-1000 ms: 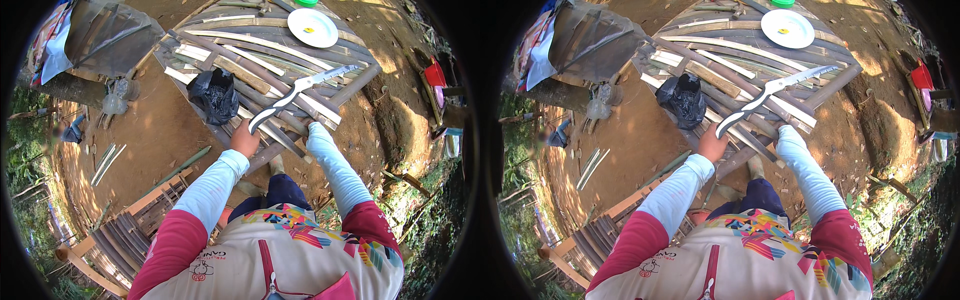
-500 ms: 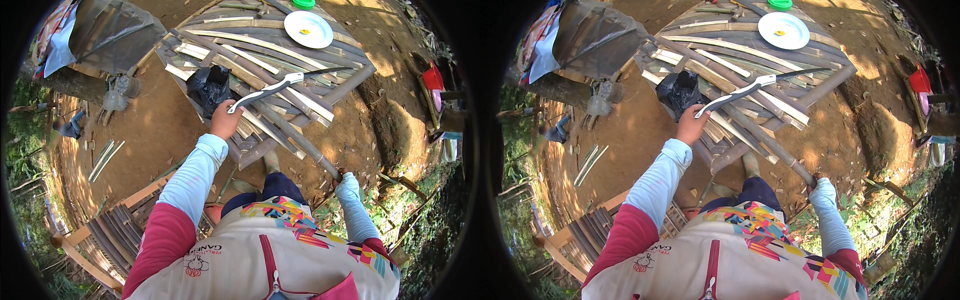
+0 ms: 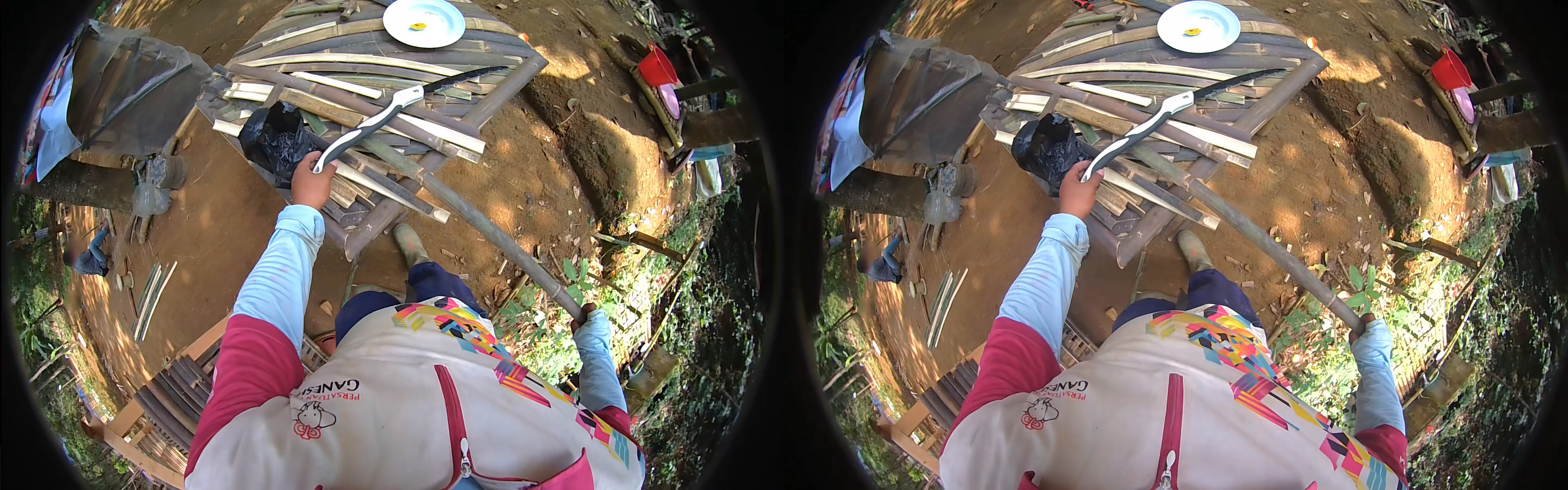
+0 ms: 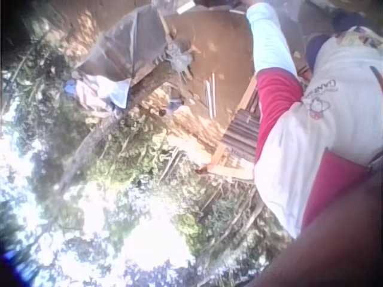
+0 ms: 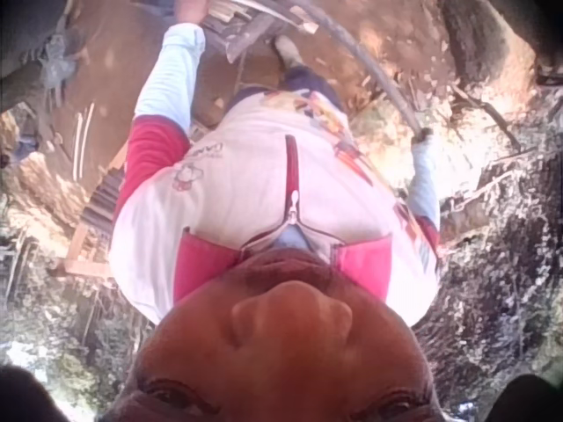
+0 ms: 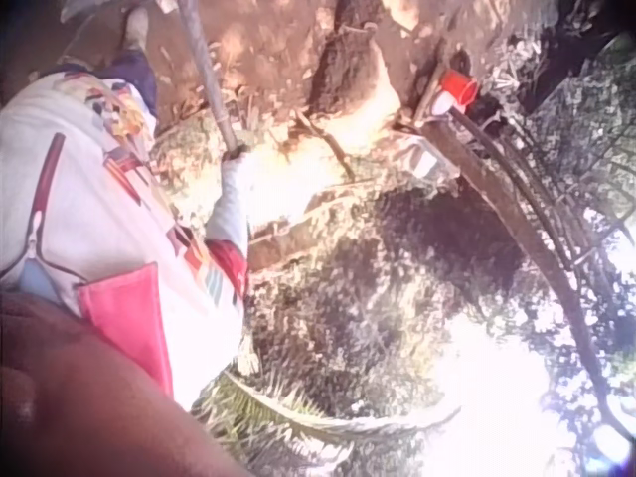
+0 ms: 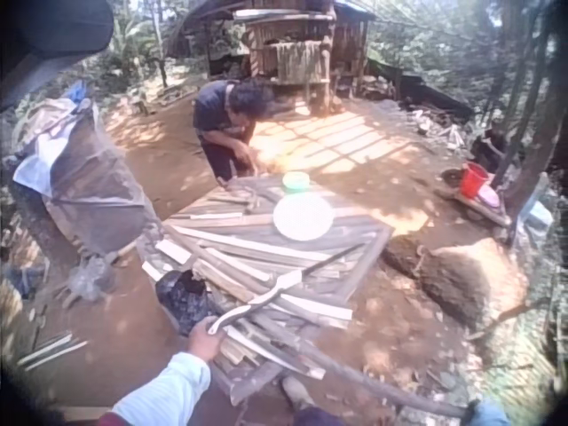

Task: The person hammers a wooden wedge into a bamboo frame to secure the structure. They then pick up a long bamboo pole and a knife, positioning the pole on a workbench to begin cutting or shaping it.

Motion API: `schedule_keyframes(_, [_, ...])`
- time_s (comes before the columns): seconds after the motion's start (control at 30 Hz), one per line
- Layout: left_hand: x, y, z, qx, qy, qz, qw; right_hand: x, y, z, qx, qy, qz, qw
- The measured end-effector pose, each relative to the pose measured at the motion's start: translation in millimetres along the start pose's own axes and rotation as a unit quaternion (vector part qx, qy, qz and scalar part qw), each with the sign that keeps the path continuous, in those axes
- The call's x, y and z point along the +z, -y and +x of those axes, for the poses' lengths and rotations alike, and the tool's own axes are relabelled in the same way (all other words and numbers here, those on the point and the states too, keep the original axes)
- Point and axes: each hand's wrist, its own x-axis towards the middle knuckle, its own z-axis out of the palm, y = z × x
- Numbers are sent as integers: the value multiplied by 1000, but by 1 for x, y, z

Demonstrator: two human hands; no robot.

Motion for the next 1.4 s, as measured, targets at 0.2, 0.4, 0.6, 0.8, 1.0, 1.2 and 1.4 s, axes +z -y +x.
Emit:
schedule_keyframes(0.2, [9, 23, -5, 37, -1, 43, 998, -9, -63, -63, 7, -50, -22, 998])
schedule_keyframes(0.4, [15, -12, -51, 117, -54, 271, 954, 31, -103, -106, 72, -110, 120, 984])
schedule_keyframes(0.6, [28, -72, -129, 67, 256, -166, 950, 44, 17, -89, -29, -95, 149, 984])
schedule_keyframes(0.8, [-3, -109, -190, -57, 366, -365, 854, 33, 175, -79, -158, -75, 179, 968])
schedule_keyframes(1.0, [-66, -100, -191, -26, 278, -439, 854, 40, 274, -75, -275, -47, 184, 942])
schedule_keyframes(1.2, [-112, -73, -193, 23, 76, -481, 873, 102, 356, -53, -398, -18, 230, 888])
schedule_keyframes(1.4, [-165, -50, -208, 43, -133, -424, 895, 151, 465, -54, -566, 176, 68, 803])
